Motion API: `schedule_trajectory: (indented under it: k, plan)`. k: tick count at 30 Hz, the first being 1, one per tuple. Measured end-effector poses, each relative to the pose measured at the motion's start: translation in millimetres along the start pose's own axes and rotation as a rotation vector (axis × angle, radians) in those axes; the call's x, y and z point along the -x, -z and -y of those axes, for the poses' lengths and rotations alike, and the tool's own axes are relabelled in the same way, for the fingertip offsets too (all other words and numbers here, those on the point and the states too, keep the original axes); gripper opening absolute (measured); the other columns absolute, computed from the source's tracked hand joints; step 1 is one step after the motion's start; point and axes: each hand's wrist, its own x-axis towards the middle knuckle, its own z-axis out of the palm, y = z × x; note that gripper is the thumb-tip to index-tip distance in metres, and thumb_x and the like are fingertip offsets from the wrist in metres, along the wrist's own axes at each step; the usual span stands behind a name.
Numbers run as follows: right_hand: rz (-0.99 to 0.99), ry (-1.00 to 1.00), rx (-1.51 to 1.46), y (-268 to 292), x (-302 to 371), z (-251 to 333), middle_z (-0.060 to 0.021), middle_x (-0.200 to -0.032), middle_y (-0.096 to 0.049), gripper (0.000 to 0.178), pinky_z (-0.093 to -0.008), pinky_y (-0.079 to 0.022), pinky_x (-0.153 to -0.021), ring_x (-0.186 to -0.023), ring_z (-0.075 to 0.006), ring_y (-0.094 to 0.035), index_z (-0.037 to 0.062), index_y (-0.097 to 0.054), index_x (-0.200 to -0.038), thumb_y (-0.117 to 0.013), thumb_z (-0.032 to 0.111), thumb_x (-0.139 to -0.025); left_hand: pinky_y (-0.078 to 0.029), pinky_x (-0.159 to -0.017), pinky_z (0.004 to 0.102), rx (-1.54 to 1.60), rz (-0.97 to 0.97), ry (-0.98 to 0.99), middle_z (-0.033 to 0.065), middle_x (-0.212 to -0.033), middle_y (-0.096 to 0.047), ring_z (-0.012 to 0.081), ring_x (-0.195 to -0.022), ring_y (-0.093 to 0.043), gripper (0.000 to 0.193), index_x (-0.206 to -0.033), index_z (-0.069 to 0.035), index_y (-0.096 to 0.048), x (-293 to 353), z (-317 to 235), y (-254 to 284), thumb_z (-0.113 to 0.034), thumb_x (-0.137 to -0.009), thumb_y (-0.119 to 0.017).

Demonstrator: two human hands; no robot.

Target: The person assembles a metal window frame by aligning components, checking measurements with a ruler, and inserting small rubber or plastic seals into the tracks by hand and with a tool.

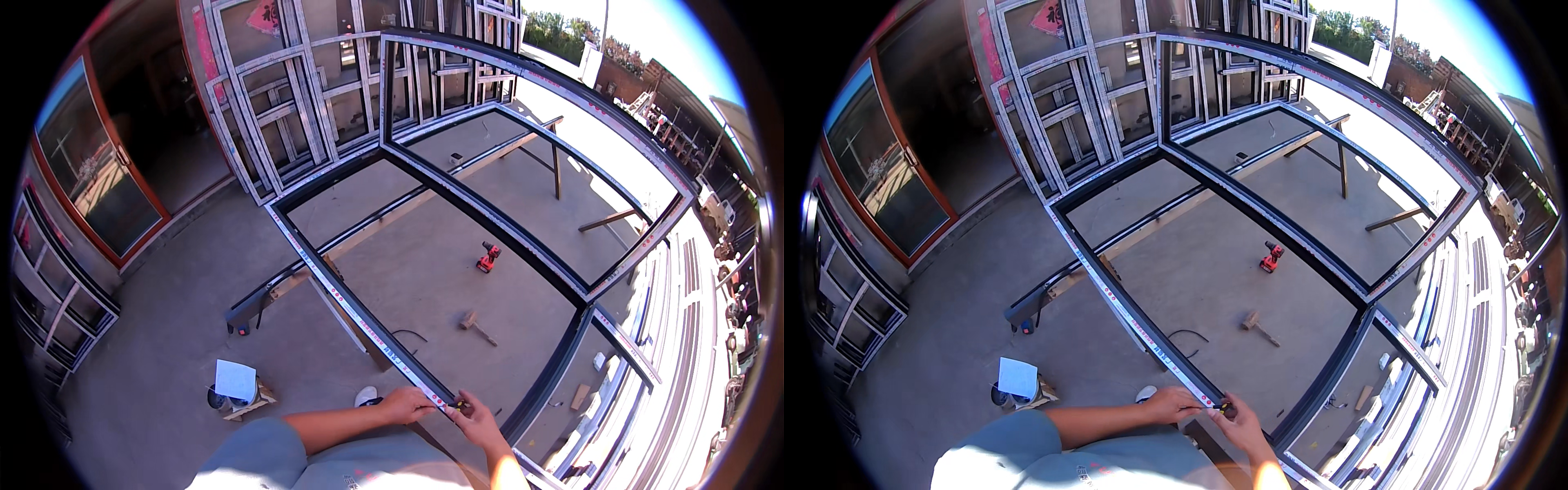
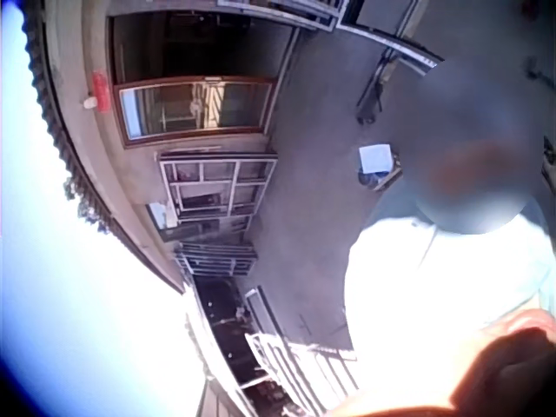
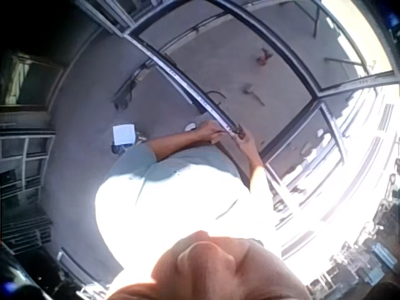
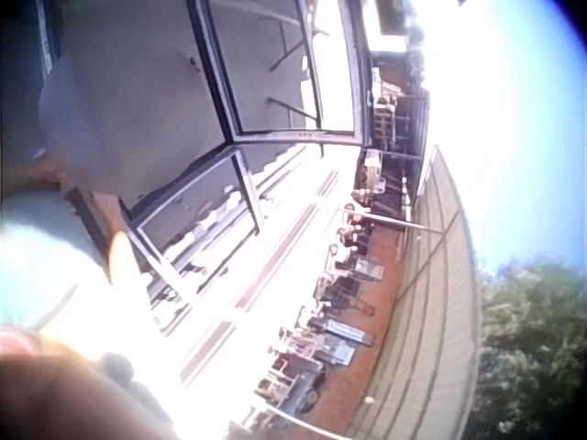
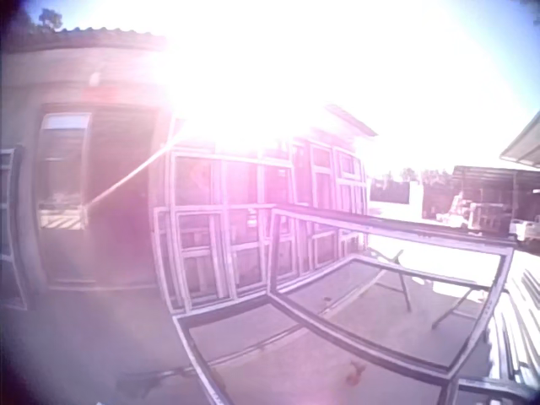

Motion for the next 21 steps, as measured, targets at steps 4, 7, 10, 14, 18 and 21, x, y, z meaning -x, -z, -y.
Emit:
schedule_trajectory:
  k: [4,7,10,14,18,21]
  plan:
    - [-0.136,0.059,-0.284,-45.6,-5.4,13.0,-0.0159,-0.133,-0.066,0.065,-0.0306,-0.061,-0.083,-0.094,-0.0200,-0.074,-0.0116,-0.042,-0.155,-0.071,0.007,-0.101,-0.056,-0.077,0.0460,-0.051,-0.007,-0.073,0.0103,-0.092,-0.075,0.0320,-0.090,-0.071,0.019,-0.104,-0.012,-0.082,8.8,16.5,35.8,-0.026,-0.094,-0.076]
    - [-0.206,0.029,-0.367,-73.4,-16.9,38.7,-0.0150,-0.124,-0.071,0.057,-0.0297,-0.061,-0.079,-0.089,-0.0197,-0.075,-0.0122,-0.044,-0.153,-0.067,0.002,-0.102,-0.056,-0.077,0.0451,-0.067,-0.096,-0.136,0.0099,-0.092,-0.074,0.0310,-0.089,-0.071,0.016,-0.102,-0.012,-0.081,10.6,34.2,64.2,-0.024,-0.092,-0.077]
    - [-0.202,-0.036,-0.355,-95.5,-39.8,94.0,-0.0130,-0.110,-0.076,0.050,-0.0290,-0.060,-0.076,-0.083,-0.0185,-0.074,-0.0119,-0.052,-0.147,-0.067,0.004,-0.103,-0.057,-0.079,0.0412,-0.032,-0.180,-0.220,0.0052,-0.088,-0.073,0.0265,-0.091,-0.071,0.013,-0.099,-0.011,-0.080,15.7,50.4,110.4,-0.021,-0.090,-0.081]
    - [-0.057,-0.167,-0.357,-160.2,-87.1,139.4,-0.0123,-0.109,-0.077,0.034,-0.0295,-0.059,-0.080,-0.086,-0.0169,-0.073,-0.0089,-0.066,-0.133,-0.068,0.007,-0.104,-0.058,-0.080,0.0397,-0.078,-0.214,-0.205,0.0055,-0.088,-0.073,0.0258,-0.091,-0.071,0.015,-0.099,-0.011,-0.081,58.2,97.4,186.5,-0.021,-0.088,-0.083]
    - [0.071,-0.141,-0.324,-230.1,-127.1,179.7,-0.0096,-0.104,-0.078,0.026,-0.0309,-0.057,-0.086,-0.092,-0.0152,-0.071,-0.0066,-0.071,-0.126,-0.067,0.008,-0.105,-0.059,-0.081,0.0395,-0.060,-0.245,-0.196,0.0061,-0.090,-0.074,0.0256,-0.093,-0.072,0.014,-0.098,-0.012,-0.082,92.2,142.7,257.6,-0.021,-0.088,-0.084]
    - [0.057,0.003,-0.233,-263.6,-155.2,183.4,-0.0043,-0.100,-0.077,0.027,-0.0281,-0.055,-0.079,-0.083,-0.0110,-0.067,-0.0024,-0.071,-0.125,-0.071,0.014,-0.104,-0.059,-0.081,0.0398,-0.046,-0.240,-0.123,0.0066,-0.092,-0.075,0.0258,-0.094,-0.073,0.014,-0.098,-0.013,-0.083,103.3,160.1,297.9,-0.021,-0.087,-0.084]
